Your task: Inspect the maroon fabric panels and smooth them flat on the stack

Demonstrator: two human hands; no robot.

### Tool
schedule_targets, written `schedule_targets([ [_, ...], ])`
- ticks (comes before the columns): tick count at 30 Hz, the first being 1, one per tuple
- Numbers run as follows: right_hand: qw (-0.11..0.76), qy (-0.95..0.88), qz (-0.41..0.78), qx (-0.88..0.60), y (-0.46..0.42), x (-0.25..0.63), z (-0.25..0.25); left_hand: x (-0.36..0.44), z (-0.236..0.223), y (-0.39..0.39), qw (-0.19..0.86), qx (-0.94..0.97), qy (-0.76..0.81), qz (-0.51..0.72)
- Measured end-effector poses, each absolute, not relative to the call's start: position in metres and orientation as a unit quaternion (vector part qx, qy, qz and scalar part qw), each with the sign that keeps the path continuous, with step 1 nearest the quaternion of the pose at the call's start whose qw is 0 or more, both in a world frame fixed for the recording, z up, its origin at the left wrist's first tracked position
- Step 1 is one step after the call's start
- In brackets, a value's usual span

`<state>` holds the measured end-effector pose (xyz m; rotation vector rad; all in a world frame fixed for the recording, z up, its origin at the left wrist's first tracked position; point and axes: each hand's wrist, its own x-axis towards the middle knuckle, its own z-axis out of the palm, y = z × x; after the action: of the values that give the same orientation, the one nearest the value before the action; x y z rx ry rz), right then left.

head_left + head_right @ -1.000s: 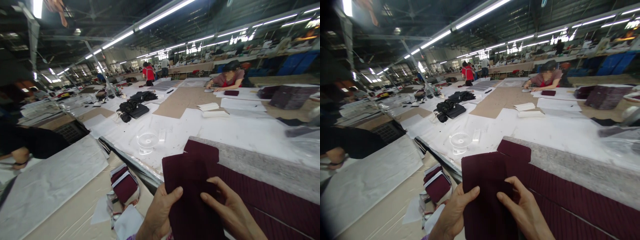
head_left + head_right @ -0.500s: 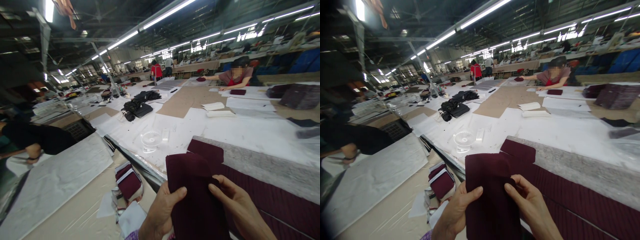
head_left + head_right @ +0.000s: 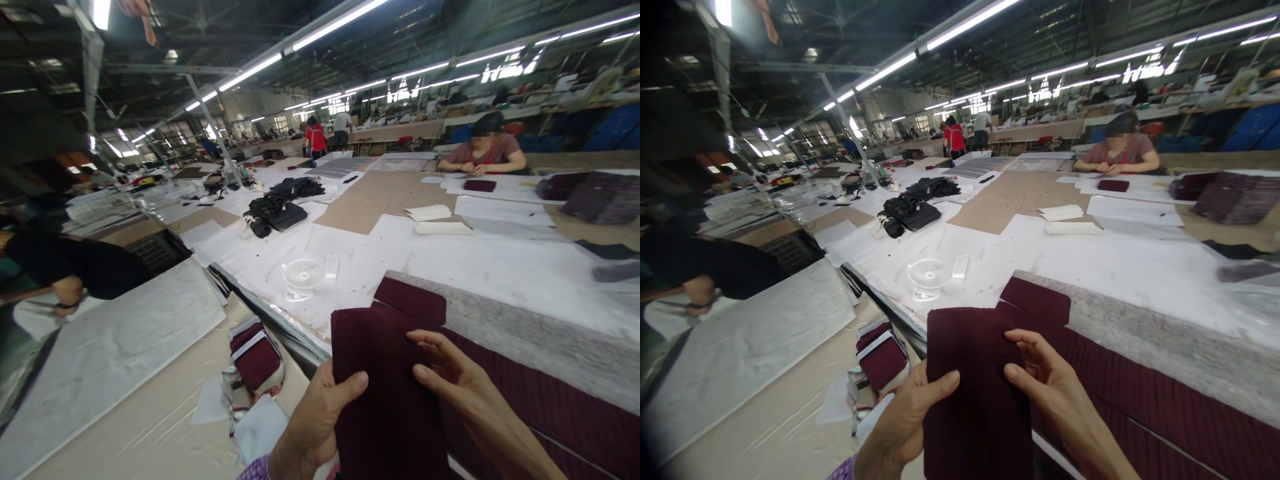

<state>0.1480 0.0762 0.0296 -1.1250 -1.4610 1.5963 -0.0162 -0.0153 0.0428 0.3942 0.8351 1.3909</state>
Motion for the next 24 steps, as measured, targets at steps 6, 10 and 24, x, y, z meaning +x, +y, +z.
schedule_targets([
  [6, 0.309, -0.507, 0.711, -0.376, 0.066, 0.149, 0.021, -0.019, 0.044, -0.016, 0.66, 0.181, 0.365, 0.631],
  [10, 0.291, -0.49, 0.737, -0.363, 0.058, 0.143, 0.017, -0.018, 0.045, -0.015, 0.657, 0.178, 0.353, 0.642],
  [24, 0.314, -0.418, 0.763, -0.38, 0.05, 0.131, 0.029, -0.016, 0.045, -0.013, 0.647, 0.18, 0.374, 0.64],
])
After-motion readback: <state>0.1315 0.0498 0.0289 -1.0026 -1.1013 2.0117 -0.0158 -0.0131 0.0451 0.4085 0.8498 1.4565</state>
